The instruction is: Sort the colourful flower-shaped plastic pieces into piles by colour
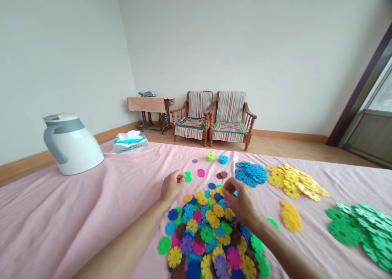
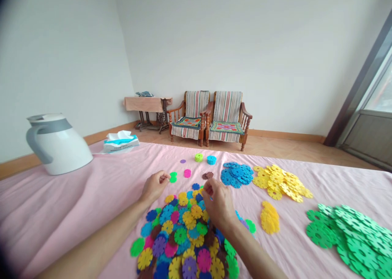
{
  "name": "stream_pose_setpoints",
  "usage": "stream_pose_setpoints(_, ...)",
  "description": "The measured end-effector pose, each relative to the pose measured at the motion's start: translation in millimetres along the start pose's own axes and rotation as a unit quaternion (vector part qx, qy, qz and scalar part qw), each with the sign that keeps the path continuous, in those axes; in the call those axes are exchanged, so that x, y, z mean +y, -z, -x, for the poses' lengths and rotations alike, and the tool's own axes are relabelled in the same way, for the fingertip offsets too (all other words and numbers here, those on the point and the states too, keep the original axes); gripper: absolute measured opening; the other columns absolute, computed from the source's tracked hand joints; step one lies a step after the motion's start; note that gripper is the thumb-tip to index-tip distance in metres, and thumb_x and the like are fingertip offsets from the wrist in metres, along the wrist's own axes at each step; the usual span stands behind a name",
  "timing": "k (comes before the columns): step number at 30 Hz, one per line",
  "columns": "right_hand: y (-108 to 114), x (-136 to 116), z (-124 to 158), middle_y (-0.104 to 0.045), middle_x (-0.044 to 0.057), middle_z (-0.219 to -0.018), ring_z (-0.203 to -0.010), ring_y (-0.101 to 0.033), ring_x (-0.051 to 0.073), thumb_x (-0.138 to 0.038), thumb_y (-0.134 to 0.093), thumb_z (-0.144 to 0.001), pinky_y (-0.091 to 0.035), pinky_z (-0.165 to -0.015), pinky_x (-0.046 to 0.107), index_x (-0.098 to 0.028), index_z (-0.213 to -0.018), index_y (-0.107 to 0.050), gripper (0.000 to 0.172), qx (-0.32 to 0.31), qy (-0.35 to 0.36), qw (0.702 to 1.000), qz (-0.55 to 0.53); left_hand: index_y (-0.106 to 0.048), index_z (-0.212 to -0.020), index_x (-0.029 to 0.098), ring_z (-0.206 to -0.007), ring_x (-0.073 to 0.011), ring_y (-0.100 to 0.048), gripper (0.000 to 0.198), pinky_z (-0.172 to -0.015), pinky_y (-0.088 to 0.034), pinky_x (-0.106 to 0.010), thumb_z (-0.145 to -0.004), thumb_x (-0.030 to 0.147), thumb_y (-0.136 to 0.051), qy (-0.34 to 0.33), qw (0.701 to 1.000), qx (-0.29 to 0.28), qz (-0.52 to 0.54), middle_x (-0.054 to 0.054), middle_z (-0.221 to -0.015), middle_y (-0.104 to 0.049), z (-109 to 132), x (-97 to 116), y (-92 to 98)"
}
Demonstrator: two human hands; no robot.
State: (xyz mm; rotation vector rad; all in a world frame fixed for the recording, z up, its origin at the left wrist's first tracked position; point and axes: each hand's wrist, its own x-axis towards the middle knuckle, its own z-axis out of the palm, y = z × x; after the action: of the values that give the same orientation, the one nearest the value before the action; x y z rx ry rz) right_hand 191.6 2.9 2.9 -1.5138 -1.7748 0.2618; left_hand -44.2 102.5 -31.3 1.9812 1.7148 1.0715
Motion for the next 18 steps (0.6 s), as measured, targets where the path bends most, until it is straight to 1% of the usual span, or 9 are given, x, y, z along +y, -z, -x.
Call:
stream_pose_setpoints(2,21,19,7,-0.063,0.001,-0.067,-0.064,-0.058,0.015,-0.027,-0.046,-0.079,-0.044,-0.062,0.026,-0.021,-0.073,-0.052,0.011,0.026,-0.025,0.999,0.002,-0.064,-0.077,0.018,-0.065,-0.0121,-0.062,0.014,-0.059,-0.041,-0.019,-0.073,0.011,-0.053,-0.002,1.000,-0.001,-0.001,0.001,-0.071,-0.069,0,1,0.7)
stream_pose_setpoints(6,65,75,20,-0.066,0.005,-0.067,-0.062,-0.061,0.019,-0.038,-0.047,-0.076,-0.047,-0.061,0.032,-0.021,-0.072,-0.055,0.019,0.076,-0.091,0.993,0.017,-0.064,-0.076,0.019,-0.067,-0.0123,-0.063,0.014,-0.062,-0.042,-0.019,-0.072,0.012,-0.053,-0.011,1.000,-0.002,-0.001,0.001,-0.074,-0.070,-1,0,0.0)
stream_pose_setpoints(8,85,101,25,-0.066,0.007,-0.065,-0.060,-0.062,0.021,-0.041,-0.046,-0.074,-0.048,-0.059,0.034,-0.022,-0.067,-0.056,0.022,0.085,-0.120,0.989,0.022,-0.064,-0.076,0.019,-0.068,-0.0126,-0.063,0.013,-0.062,-0.042,-0.019,-0.073,0.013,-0.053,-0.014,1.000,-0.002,-0.002,0.001,-0.075,-0.070,-2,-1,-0.9)
stream_pose_setpoints(10,100,122,29,-0.066,0.006,-0.061,-0.058,-0.061,0.023,-0.043,-0.048,-0.070,-0.047,-0.056,0.034,-0.023,-0.061,-0.057,0.023,0.085,-0.144,0.986,0.029,-0.064,-0.076,0.019,-0.068,-0.0129,-0.064,0.013,-0.062,-0.042,-0.019,-0.073,0.014,-0.053,-0.015,1.000,-0.002,-0.004,0.001,-0.074,-0.070,-2,-2,-1.3)
stream_pose_setpoints(12,110,136,32,-0.065,0.006,-0.058,-0.057,-0.060,0.024,-0.043,-0.049,-0.066,-0.046,-0.055,0.035,-0.023,-0.057,-0.059,0.024,0.079,-0.160,0.983,0.035,-0.063,-0.076,0.019,-0.068,-0.0131,-0.064,0.013,-0.062,-0.043,-0.019,-0.073,0.014,-0.052,-0.015,1.000,-0.003,-0.006,0.001,-0.074,-0.070,-2,-1,-0.8)
stream_pose_setpoints(14,117,145,34,-0.065,0.006,-0.056,-0.057,-0.060,0.024,-0.043,-0.051,-0.062,-0.045,-0.054,0.034,-0.023,-0.054,-0.060,0.024,0.063,-0.170,0.983,0.039,-0.063,-0.075,0.019,-0.068,-0.0132,-0.064,0.012,-0.062,-0.043,-0.019,-0.073,0.014,-0.052,-0.014,1.000,-0.004,-0.008,0.001,-0.074,-0.070,-1,1,0.4)
stream_pose_setpoints(16,120,150,34,-0.065,0.005,-0.054,-0.055,-0.059,0.024,-0.044,-0.053,-0.059,-0.045,-0.052,0.034,-0.023,-0.051,-0.061,0.023,0.045,-0.179,0.982,0.042,-0.063,-0.075,0.019,-0.068,-0.0133,-0.063,0.012,-0.062,-0.043,-0.019,-0.073,0.014,-0.052,-0.011,1.000,-0.006,-0.009,0.001,-0.075,-0.070,0,4,1.8)
stream_pose_setpoints(18,123,151,34,-0.065,0.006,-0.053,-0.053,-0.059,0.025,-0.043,-0.054,-0.057,-0.045,-0.051,0.036,-0.023,-0.049,-0.060,0.022,0.047,-0.188,0.980,0.054,-0.062,-0.075,0.019,-0.068,-0.0133,-0.063,0.012,-0.063,-0.043,-0.019,-0.073,0.014,-0.052,-0.009,1.000,-0.008,-0.009,0.000,-0.075,-0.070,0,5,2.8)
